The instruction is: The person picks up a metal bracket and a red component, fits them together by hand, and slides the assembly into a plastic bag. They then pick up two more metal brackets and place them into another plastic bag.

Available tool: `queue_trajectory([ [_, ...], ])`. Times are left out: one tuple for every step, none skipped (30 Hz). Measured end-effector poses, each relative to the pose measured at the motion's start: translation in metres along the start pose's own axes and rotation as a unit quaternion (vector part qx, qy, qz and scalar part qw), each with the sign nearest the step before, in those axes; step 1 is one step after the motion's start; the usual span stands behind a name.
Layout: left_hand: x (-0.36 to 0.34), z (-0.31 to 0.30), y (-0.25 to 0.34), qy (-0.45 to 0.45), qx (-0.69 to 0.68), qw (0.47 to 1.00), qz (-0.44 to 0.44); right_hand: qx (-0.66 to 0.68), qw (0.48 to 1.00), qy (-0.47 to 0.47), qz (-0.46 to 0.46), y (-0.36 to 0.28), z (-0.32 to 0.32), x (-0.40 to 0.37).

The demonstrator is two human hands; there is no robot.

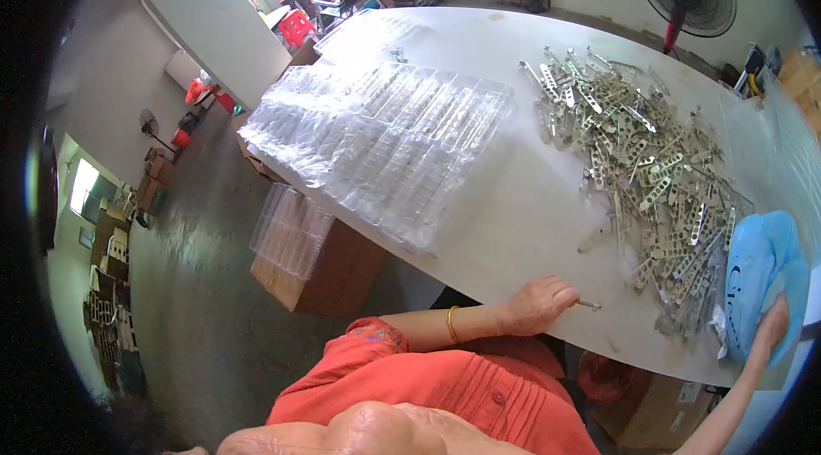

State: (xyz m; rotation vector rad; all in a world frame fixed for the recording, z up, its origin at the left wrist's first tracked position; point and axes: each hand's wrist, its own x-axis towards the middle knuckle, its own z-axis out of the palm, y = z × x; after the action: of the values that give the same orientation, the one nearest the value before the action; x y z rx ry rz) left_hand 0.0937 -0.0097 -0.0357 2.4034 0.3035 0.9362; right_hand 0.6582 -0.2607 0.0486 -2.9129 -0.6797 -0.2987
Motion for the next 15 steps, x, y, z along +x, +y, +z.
queue_trajectory([
  [0.000,-0.001,0.000,0.000,-0.001,1.000,0.000,-0.001,1.000,-0.001,0.000,0.011,0.011,0.006],
  [0.000,-0.001,0.000,-0.003,-0.002,1.000,-0.003,0.039,0.997,0.063,-0.037,0.019,0.023,0.012],
  [0.000,-0.002,0.000,-0.004,-0.003,1.000,-0.005,0.078,0.986,0.125,-0.074,0.022,0.030,0.014],
  [0.000,-0.002,0.000,-0.003,-0.004,1.000,-0.007,0.077,0.986,0.124,-0.075,0.026,0.035,0.018],
  [-0.001,-0.001,-0.001,0.005,-0.009,1.000,-0.007,0.093,0.980,0.161,-0.066,0.023,0.034,0.019],
  [-0.001,0.000,-0.002,0.013,-0.013,1.000,-0.006,0.110,0.972,0.197,-0.057,0.019,0.032,0.021],
  [-0.001,0.000,-0.003,0.014,-0.014,1.000,-0.007,0.109,0.973,0.197,-0.058,0.018,0.030,0.020],
  [-0.001,0.002,-0.005,0.028,-0.023,0.999,-0.007,-0.003,0.963,0.241,-0.116,0.014,0.022,0.015],
  [-0.001,0.003,-0.005,0.042,-0.032,0.999,-0.006,-0.114,0.937,0.281,-0.172,0.008,0.012,0.009],
  [-0.001,0.003,-0.004,0.042,-0.033,0.999,-0.007,-0.115,0.937,0.281,-0.172,0.007,0.006,0.009],
  [-0.002,0.003,-0.004,0.035,-0.037,0.998,-0.023,-0.084,0.952,0.247,-0.158,0.006,0.001,0.008],
  [-0.003,0.002,-0.004,0.028,-0.041,0.998,-0.040,-0.054,0.965,0.212,-0.143,0.006,-0.003,0.007],
  [-0.003,0.002,-0.004,0.027,-0.041,0.998,-0.041,-0.055,0.966,0.211,-0.143,0.006,-0.008,0.007],
  [-0.003,0.001,-0.004,0.037,-0.056,0.997,-0.046,-0.043,0.945,0.266,-0.184,0.006,-0.013,0.006],
  [-0.002,0.000,-0.005,0.047,-0.070,0.995,-0.051,-0.031,0.920,0.321,-0.223,0.003,-0.016,0.005],
])
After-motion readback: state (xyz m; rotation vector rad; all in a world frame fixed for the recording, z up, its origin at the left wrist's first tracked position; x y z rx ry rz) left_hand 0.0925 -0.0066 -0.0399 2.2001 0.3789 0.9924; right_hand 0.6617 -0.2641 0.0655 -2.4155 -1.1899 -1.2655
